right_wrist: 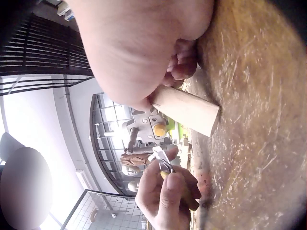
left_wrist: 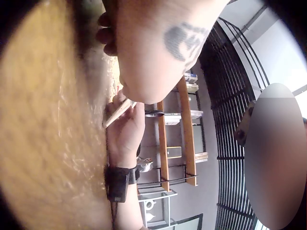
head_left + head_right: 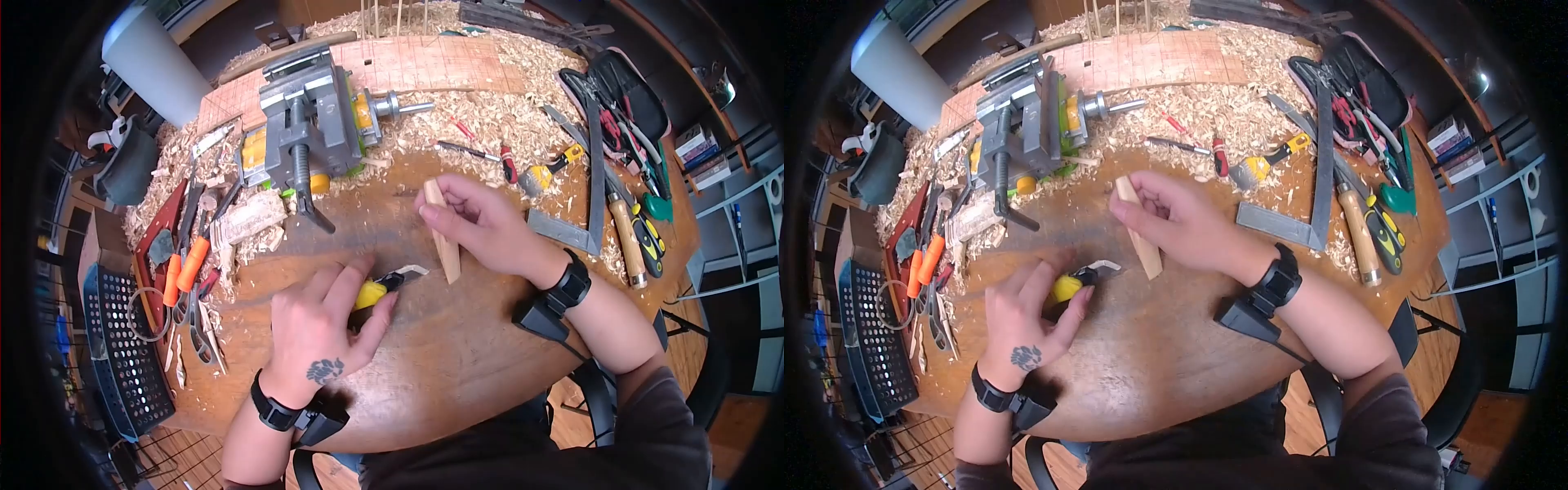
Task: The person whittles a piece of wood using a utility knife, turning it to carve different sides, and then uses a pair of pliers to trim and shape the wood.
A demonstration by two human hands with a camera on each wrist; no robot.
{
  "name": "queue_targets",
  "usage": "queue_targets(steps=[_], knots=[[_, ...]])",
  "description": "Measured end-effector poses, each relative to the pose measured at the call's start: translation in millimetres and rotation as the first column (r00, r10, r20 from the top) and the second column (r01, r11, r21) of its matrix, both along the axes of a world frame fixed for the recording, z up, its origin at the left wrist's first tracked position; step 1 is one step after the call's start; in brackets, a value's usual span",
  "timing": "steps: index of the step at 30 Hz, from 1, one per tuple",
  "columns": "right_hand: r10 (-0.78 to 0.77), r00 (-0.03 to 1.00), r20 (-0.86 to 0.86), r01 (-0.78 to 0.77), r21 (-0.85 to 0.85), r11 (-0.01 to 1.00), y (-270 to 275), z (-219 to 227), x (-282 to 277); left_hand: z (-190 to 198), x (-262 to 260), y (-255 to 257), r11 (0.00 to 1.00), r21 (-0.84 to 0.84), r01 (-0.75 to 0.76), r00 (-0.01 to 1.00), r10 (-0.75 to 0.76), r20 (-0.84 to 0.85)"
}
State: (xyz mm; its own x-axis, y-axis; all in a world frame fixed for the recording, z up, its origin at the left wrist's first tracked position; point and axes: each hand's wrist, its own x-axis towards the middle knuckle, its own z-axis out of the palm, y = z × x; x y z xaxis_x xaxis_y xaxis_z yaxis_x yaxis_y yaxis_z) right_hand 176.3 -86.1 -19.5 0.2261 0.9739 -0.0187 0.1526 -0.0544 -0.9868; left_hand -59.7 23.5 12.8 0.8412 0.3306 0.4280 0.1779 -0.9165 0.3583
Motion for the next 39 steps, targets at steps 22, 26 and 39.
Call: queue_targets(steps=[22, 26, 39], knots=[[0.058, 0.994, -0.091, -0.052, 0.066, 0.996, -2, 7, 2, 1, 8, 6, 0.986, 0.153, 0.072, 0.997, -0.077, 0.026], [0.068, 0.990, -0.120, -0.059, 0.075, 0.995, -3, 8, 3, 1, 9, 8, 0.982, 0.168, 0.084, 0.994, -0.096, 0.061], [0.104, 0.990, -0.096, -0.094, 0.097, 0.991, -1, 2, 7, -9, 7, 2, 1.000, -0.004, 0.017, 0.996, -0.016, 0.083]])
